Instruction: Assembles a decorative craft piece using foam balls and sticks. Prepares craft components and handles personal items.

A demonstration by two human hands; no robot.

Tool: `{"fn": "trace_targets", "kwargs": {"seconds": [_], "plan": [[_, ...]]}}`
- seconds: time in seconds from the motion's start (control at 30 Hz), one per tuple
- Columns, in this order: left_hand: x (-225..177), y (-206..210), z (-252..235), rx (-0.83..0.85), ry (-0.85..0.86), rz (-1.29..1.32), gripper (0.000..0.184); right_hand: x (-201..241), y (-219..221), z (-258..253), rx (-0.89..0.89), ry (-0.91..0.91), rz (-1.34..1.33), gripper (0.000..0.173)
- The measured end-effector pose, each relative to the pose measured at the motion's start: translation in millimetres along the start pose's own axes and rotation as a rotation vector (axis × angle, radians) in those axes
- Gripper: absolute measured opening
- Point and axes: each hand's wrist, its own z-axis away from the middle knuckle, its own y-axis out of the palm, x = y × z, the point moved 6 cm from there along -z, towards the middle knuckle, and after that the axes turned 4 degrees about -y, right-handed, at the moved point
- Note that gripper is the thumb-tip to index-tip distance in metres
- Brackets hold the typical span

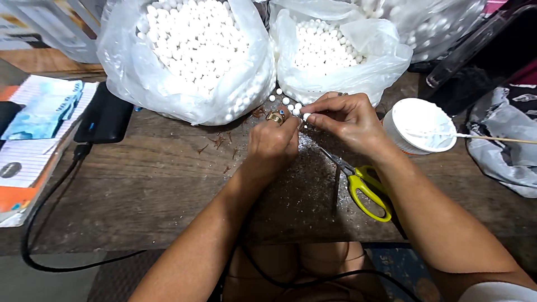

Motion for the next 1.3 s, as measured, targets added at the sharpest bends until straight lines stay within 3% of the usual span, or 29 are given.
{"fn": "trace_targets", "kwargs": {"seconds": [0.77,0.9,1.03,1.17,1.3], "plan": [[0,1,0,-0.006,0.024,0.04,0.015,-4,6,2,0.035,0.017,0.165,0.019],[7,-6,-3,-0.058,-0.047,0.092,0.016,-3,-1,-3,-0.011,0.028,0.13,0.02],[27,-25,-9,-0.212,-0.169,0.198,0.012,-7,-6,-23,-0.109,0.045,0.214,0.019],[45,-31,-11,-0.355,-0.329,0.368,0.009,-11,15,-51,0.008,0.087,0.401,0.019],[43,-32,-11,-0.326,-0.372,0.408,0.007,-24,38,-80,0.171,0.153,0.584,0.021]]}}
